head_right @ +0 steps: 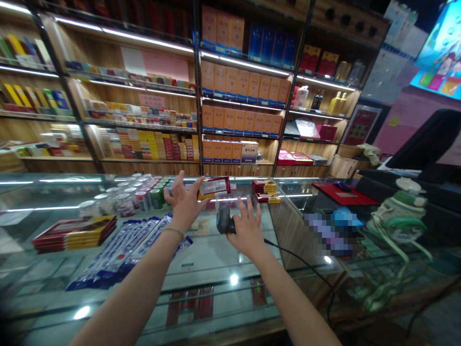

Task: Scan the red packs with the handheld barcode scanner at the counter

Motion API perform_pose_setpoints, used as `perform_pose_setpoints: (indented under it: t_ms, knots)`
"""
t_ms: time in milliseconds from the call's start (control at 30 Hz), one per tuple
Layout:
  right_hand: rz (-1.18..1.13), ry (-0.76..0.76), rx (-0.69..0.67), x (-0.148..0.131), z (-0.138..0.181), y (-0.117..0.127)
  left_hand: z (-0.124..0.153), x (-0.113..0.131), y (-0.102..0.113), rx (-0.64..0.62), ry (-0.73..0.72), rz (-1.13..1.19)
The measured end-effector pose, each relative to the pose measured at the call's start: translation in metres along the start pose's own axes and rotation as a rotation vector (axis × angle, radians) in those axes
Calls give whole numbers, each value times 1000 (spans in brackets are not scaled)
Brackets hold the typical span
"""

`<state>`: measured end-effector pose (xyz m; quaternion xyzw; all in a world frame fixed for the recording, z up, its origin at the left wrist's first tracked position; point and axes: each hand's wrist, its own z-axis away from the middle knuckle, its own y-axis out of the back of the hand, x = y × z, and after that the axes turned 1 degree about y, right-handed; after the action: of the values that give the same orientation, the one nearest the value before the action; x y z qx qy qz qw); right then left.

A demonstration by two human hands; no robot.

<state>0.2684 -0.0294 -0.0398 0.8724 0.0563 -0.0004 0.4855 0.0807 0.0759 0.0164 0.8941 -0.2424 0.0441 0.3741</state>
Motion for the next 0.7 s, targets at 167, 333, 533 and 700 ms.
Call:
perform_pose_setpoints:
  t_ms: [167,333,533,700]
  knots:
    - [-44,-27,-117,-4,-1,5,-1,-1,0,-12,5,3]
    - [-97,-17,-285,5,-7,7,-1,-1,1,-4,0,-11]
    - [-174,-74,-245,36,-44,7,0,-1,4,13,-14,13]
    - [-141,-149,-15,38,-89,5,0,-2,1,23,-24,-2]
